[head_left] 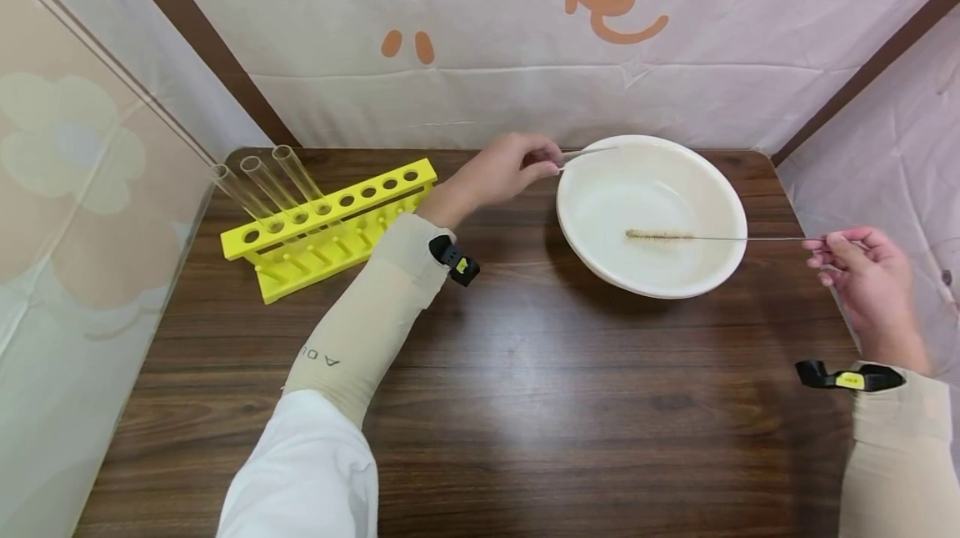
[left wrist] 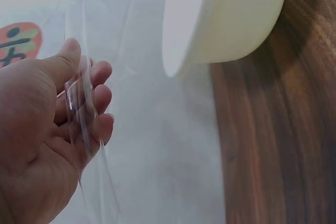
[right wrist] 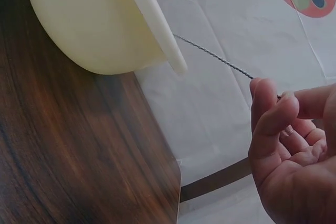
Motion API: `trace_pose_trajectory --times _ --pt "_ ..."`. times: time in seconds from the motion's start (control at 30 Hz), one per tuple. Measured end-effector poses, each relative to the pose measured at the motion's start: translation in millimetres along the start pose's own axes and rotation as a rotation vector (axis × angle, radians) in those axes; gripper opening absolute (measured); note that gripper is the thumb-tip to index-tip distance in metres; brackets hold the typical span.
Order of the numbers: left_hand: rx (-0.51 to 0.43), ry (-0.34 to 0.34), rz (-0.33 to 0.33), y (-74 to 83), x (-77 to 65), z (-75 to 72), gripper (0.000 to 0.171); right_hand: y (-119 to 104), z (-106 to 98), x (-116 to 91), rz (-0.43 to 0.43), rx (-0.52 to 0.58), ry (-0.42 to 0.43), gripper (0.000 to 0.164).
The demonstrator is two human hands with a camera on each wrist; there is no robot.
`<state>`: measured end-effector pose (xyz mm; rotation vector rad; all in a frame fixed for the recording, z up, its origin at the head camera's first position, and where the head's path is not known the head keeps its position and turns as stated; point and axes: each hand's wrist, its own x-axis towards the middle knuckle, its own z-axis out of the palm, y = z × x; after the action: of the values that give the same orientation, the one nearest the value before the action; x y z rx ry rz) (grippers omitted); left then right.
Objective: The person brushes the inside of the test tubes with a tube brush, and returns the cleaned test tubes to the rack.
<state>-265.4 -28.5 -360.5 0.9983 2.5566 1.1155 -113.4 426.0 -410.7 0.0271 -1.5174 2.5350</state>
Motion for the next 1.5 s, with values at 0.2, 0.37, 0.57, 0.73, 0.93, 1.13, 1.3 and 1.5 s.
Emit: trace_pose_trajectory --times 0.2,0.37,0.57,0.73,0.93,1.13,1.3,1.5 --pt "-0.052 0.086 0.013 5.7 -18.6 -15.7 0.025 3 2 0 0.017 -0.03 -0.029 0.015" --pt "-0.121 0.205 0.044 14.7 -35.1 -29.7 0.023 6 3 0 0.016 -0.047 -0.045 0.018" --pt "-0.238 0.337 0.034 30.2 -63.6 -54.2 0.027 7 4 -1 0.054 -0.085 -0.052 0.018" --pt "-0.364 0.47 0.04 40.8 -101.3 -76.9 0.025 8 5 -2 0.094 -0.133 -0.064 0.017" --pt "-0.503 0.668 0.179 41.0 -150.7 -103.4 0.019 7 4 -2 0.097 -0.146 -0.073 0.018" --pt "-0.607 0.873 0.3 34.7 -193.3 -121.7 0.023 7 4 -2 0.105 -0.162 -0.074 0.019" --pt "-0.775 1.027 0.291 28.9 -223.6 -129.4 0.028 6 5 -2 0.116 -0.169 -0.073 0.018" --pt "-0.833 1.164 0.304 6.4 -250.0 -137.0 0.029 6 6 -2 0.11 -0.155 -0.09 0.019"
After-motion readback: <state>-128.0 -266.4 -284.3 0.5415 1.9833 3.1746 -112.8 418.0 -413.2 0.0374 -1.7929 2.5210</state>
